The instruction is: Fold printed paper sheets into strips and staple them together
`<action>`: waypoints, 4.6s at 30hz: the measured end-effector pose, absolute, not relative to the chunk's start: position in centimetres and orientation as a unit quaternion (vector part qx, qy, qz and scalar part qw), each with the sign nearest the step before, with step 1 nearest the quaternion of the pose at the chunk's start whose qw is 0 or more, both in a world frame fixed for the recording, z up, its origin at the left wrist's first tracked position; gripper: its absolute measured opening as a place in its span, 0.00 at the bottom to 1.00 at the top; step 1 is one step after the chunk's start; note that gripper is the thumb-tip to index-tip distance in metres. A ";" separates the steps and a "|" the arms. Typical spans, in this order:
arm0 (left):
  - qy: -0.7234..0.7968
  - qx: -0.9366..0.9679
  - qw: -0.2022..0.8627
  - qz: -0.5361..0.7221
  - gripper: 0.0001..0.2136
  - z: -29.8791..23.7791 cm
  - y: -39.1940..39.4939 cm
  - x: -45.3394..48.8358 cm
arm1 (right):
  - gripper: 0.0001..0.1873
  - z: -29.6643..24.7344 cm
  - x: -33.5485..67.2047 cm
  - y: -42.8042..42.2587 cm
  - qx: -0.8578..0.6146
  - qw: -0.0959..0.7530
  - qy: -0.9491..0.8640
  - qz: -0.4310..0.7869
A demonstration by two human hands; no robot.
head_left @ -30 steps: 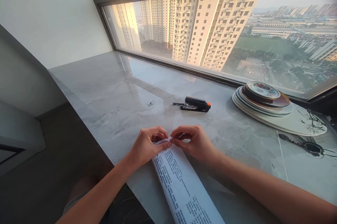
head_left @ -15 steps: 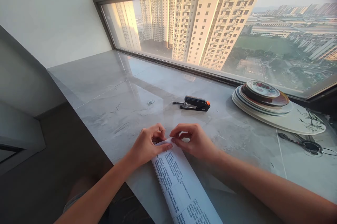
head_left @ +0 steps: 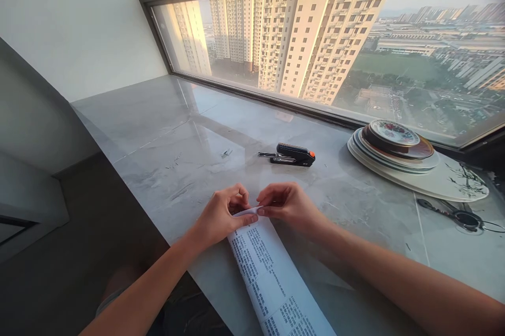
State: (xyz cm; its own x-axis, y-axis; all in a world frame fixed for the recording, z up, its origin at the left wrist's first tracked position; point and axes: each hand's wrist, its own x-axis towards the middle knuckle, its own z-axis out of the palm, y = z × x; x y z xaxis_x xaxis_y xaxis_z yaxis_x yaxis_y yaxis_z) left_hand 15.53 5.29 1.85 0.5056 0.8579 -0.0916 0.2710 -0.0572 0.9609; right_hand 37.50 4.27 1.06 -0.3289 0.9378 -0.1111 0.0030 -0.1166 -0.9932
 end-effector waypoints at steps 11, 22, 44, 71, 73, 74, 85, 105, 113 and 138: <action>0.428 0.681 0.528 0.274 0.14 1.8 5.5 15.6 | 0.11 1.3 37.5 4.3 -0.437 0.373 -0.581 0.576; 0.429 0.663 0.545 0.281 0.15 1.6 5.5 15.5 | 0.14 1.2 37.5 4.4 -0.435 0.369 -0.546 0.614; 0.501 0.646 0.502 0.284 0.17 2.5 4.9 15.9 | 0.18 0.8 37.9 5.3 -0.453 0.465 -0.524 0.551; 0.374 0.903 0.088 0.192 0.17 0.9 3.7 13.3 | 0.06 1.1 37.7 4.4 -0.475 0.296 -0.733 0.387; 0.378 0.902 0.090 0.190 0.17 0.8 3.7 13.3 | 0.05 1.4 37.9 4.5 -0.498 0.281 -0.745 0.344; 0.379 0.901 0.090 0.190 0.17 0.7 3.7 13.3 | 0.04 1.5 38.0 4.6 -0.508 0.271 -0.750 0.325; 0.378 0.909 0.051 0.169 0.18 0.7 2.8 13.4 | 0.16 3.6 38.3 3.8 -0.487 0.117 -0.832 0.240; 0.376 0.917 0.019 0.132 0.20 0.6 1.6 15.3 | 0.13 8.5 38.3 -1.7 -0.584 -0.166 -0.774 0.181; 0.389 0.902 0.031 0.182 0.20 0.0 1.0 15.8 | 0.09 7.8 43.5 0.2 -0.659 -0.163 -0.721 0.142; 0.277 0.939 0.156 0.129 0.15 3.1 7.6 18.3 | 0.19 -0.5 43.6 12.9 -0.551 0.371 -0.747 -0.009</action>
State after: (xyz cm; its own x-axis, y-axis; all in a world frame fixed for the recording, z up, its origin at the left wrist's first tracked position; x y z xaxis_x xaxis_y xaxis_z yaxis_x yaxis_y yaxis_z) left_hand 18.34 7.56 3.09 0.8132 0.5606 0.1563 0.4796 -0.7977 0.3654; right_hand 43.56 12.86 -0.49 -0.1173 0.8173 0.5641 0.8306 0.3921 -0.3953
